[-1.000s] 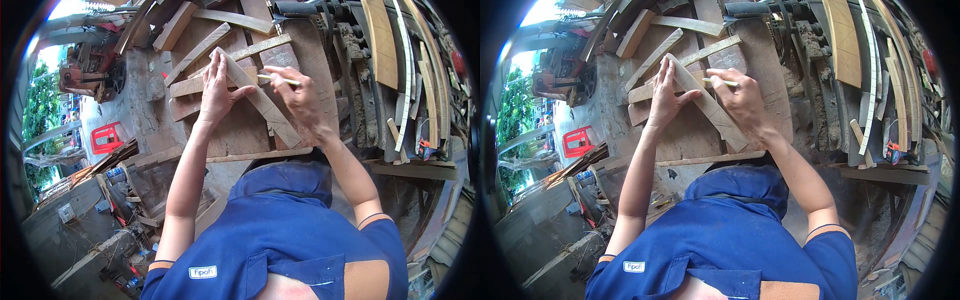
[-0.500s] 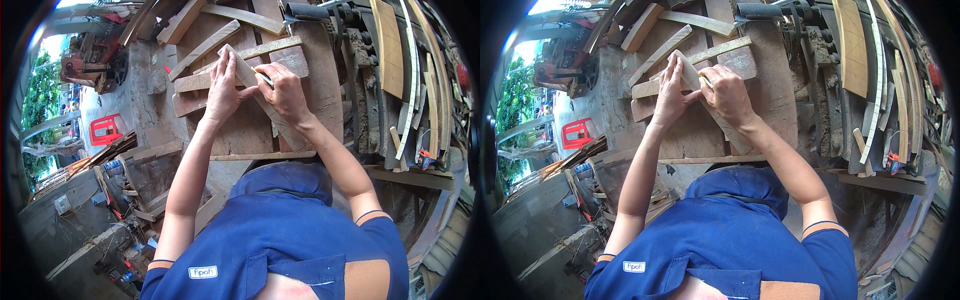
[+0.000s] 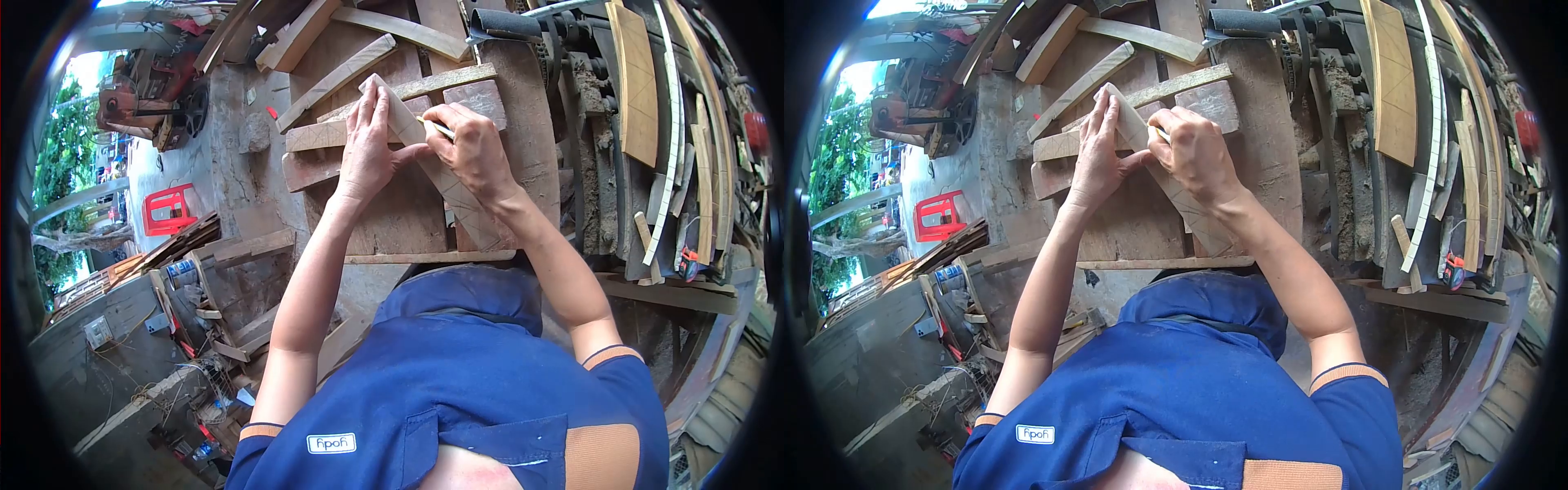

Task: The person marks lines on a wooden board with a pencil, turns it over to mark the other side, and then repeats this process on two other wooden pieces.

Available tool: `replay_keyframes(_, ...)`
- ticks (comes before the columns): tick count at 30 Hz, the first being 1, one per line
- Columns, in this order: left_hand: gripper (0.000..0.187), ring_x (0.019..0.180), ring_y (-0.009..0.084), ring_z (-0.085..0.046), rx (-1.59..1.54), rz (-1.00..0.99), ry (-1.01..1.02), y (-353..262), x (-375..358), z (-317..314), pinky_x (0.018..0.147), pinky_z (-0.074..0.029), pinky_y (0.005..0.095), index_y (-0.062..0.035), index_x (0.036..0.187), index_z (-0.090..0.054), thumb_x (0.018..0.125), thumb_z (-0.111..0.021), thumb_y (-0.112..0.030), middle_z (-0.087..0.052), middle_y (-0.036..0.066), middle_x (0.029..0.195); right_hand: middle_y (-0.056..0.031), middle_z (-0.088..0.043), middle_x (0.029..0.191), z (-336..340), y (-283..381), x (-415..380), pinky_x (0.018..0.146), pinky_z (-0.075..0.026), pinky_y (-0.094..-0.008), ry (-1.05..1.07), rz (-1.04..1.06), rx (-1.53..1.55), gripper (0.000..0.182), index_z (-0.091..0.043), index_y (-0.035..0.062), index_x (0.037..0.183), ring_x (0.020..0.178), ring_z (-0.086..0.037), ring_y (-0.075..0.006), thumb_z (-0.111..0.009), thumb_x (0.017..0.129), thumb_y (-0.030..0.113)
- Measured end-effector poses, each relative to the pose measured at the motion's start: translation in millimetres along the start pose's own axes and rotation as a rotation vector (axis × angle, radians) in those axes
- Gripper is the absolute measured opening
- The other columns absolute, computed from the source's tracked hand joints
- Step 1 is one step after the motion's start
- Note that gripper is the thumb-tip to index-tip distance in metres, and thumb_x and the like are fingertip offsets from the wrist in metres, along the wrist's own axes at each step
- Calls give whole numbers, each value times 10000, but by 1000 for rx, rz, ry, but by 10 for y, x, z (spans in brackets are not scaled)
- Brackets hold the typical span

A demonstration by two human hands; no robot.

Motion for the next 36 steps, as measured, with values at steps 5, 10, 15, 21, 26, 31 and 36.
replay_keyframes(5,1165,1512,428,-295,9,7,-25,-32,-11,33,1241,-312,479,76,1566,-327,715,-904,-471,-243,259,1670,-210,-701,908,125,15,-133,789,-567,-459,50,-34,21,135,-708,17,993,852,-703,-378,-697,917,128)
replay_keyframes(10,1178,1507,432,-297,3,-8,-37,-5,-5,14,1240,-314,476,82,1561,-336,707,-901,-500,-268,268,1657,-218,-707,925,-16,-55,34,792,-567,-458,26,-39,49,153,-711,7,1007,870,-708,-386,-694,918,131)
replay_keyframes(15,1188,1506,436,-296,9,-10,-49,3,-9,16,1240,-315,476,83,1559,-341,702,-895,-526,-272,274,1655,-221,-713,939,87,9,-40,796,-564,-458,60,-27,39,157,-711,0,1007,883,-713,-383,-683,924,130)
replay_keyframes(21,1189,1506,435,-297,-2,4,-37,-21,-12,21,1239,-317,478,78,1560,-345,706,-882,-553,-264,275,1660,-223,-721,943,106,5,-41,790,-567,-455,77,-43,31,167,-723,-1,1014,864,-717,-378,-683,926,134)
replay_keyframes(26,1193,1502,433,-303,4,-1,-41,10,-5,1,1240,-317,474,79,1557,-350,698,-886,-552,-268,271,1660,-223,-723,947,13,-23,80,781,-570,-456,65,-24,34,180,-720,-8,1024,860,-719,-380,-677,932,141)
replay_keyframes(31,1188,1512,411,-295,-3,33,-35,-34,-22,39,1247,-310,470,84,1556,-350,698,-900,-527,-254,237,1677,-221,-715,931,267,42,-303,770,-570,-452,185,-57,-15,172,-700,-19,1003,855,-716,-388,-670,932,135)
replay_keyframes(36,1225,1517,407,-289,0,31,-41,-34,-25,45,1250,-305,471,84,1557,-347,683,-882,-586,-252,239,1678,-214,-721,948,404,40,-557,762,-573,-442,113,-210,102,236,-709,8,1093,864,-714,-398,-683,972,209)
Point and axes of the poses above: each hand's wrist, its own x-axis towards the middle knuckle, its own z-axis out of the back of the hand, y = z × x, the point moved 6 cm from there along x, towards the middle knuckle
